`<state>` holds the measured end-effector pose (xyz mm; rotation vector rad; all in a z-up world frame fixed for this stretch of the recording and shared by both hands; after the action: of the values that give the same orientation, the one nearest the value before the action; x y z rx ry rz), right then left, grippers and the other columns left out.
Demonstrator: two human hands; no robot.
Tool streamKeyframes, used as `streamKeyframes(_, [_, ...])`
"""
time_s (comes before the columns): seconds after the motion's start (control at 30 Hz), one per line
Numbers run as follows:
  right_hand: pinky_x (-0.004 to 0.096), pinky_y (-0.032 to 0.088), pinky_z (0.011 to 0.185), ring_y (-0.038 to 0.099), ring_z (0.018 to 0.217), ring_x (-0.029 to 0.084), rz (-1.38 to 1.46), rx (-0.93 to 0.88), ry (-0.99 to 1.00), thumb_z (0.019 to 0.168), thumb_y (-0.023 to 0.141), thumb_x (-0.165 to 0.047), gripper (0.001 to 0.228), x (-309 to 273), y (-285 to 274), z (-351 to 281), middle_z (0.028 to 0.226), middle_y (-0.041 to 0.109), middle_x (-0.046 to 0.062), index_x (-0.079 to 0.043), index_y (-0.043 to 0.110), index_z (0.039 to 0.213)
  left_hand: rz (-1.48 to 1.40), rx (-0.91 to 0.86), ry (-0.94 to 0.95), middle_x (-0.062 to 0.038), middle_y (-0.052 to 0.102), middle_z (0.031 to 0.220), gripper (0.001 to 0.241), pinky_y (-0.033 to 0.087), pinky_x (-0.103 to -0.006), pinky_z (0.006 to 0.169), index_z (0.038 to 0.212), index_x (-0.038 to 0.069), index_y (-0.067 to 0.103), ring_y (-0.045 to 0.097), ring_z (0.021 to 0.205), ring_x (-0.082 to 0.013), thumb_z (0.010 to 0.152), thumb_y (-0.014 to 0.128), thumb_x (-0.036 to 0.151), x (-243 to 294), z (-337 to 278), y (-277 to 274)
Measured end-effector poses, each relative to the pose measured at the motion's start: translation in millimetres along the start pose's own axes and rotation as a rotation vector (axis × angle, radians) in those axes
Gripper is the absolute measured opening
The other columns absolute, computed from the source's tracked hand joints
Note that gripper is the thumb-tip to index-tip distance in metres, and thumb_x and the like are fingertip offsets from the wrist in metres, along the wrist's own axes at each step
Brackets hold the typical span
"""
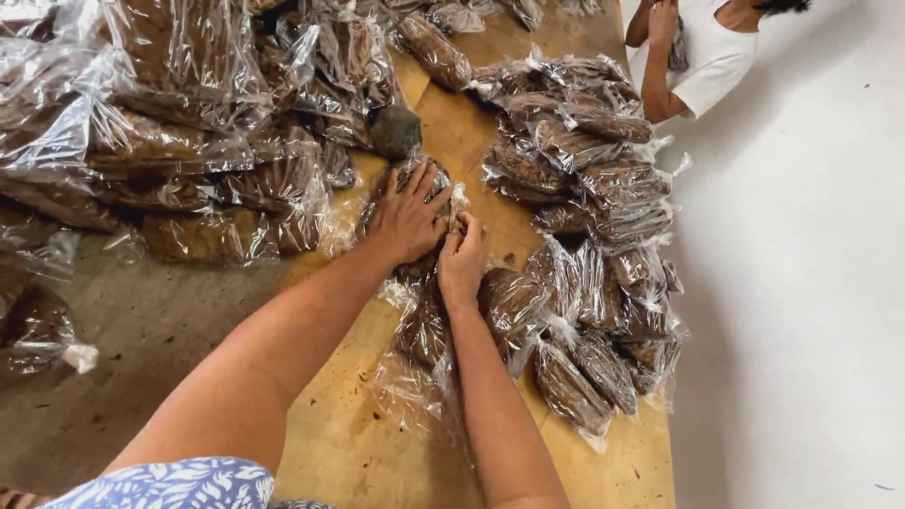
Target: Manually wrapping and sealing brown blocks in plastic film on a wooden work surface.
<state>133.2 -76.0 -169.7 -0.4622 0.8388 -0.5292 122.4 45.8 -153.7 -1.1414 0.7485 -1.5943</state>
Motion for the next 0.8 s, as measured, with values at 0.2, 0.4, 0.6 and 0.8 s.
streamKeyframes(0.2, [0.039, 0.048, 0.089, 0.060, 0.098, 0.032, -0.069, -0.024, -0.041, 0.081, 0.052, -0.012, 0.027, 4.7, 5.6, 0.0, 0.098, 0.055, 0.011, -0.014, 0.055, 0.108, -0.013, -0.021, 0.000, -0.015, 0.031, 0.152, 0.054, 0.016, -0.0575, 0.112, 0.139, 0.021, 0.047, 0.019, 0.144, -0.0294, 0.090, 0.039, 0.042, -0.7, -0.2, -0.6])
streamKeyframes(0.4, [0.051, 0.045, 0.092, 0.057, 0.105, 0.045, -0.050, -0.046, -0.084, 0.082, 0.048, -0.011, 0.042, -28.8, -9.8, -0.3, 0.108, 0.059, 0.029, -0.001, 0.047, 0.123, -0.069, -0.042, -0.015, -0.015, 0.029, 0.153, 0.052, 0.015, -0.0572, 0.112, 0.140, 0.022, 0.046, 0.017, 0.145, -0.0290, 0.094, 0.030, 0.038, -3.0, 0.5, 5.0])
streamKeyframes(0.6, [0.045, 0.048, 0.094, 0.059, 0.113, 0.035, 0.038, -0.309, 0.396, 0.086, 0.050, -0.018, 0.058, -55.7, -25.1, 14.2, 0.124, 0.059, 0.020, -0.016, 0.035, 0.141, -0.266, -0.097, -0.080, -0.015, 0.022, 0.156, 0.054, 0.015, -0.0587, 0.113, 0.149, 0.025, 0.028, 0.016, 0.145, -0.0297, 0.098, 0.022, 0.041, -6.8, 10.8, -1.5])
streamKeyframes(0.8, [0.037, 0.057, 0.056, 0.067, 0.083, 0.033, 0.544, -0.329, 0.725, 0.080, 0.073, -0.028, 0.071, 36.4, 14.9, 38.6, 0.108, 0.062, 0.027, -0.009, 0.039, 0.140, -0.745, 0.136, -0.345, -0.007, 0.048, 0.138, 0.043, 0.038, -0.0441, 0.102, 0.138, 0.019, 0.047, 0.044, 0.130, -0.0215, 0.095, 0.049, 0.021, -35.6, 17.8, -39.4])
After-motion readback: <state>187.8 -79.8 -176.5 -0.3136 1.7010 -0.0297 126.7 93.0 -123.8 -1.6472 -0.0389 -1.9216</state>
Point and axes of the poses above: each hand's wrist, its own z-axis towards the middle knuckle, its own y-axis out of the palm, x = y × z, the point moved 5 cm from there along z, towards the middle knuckle
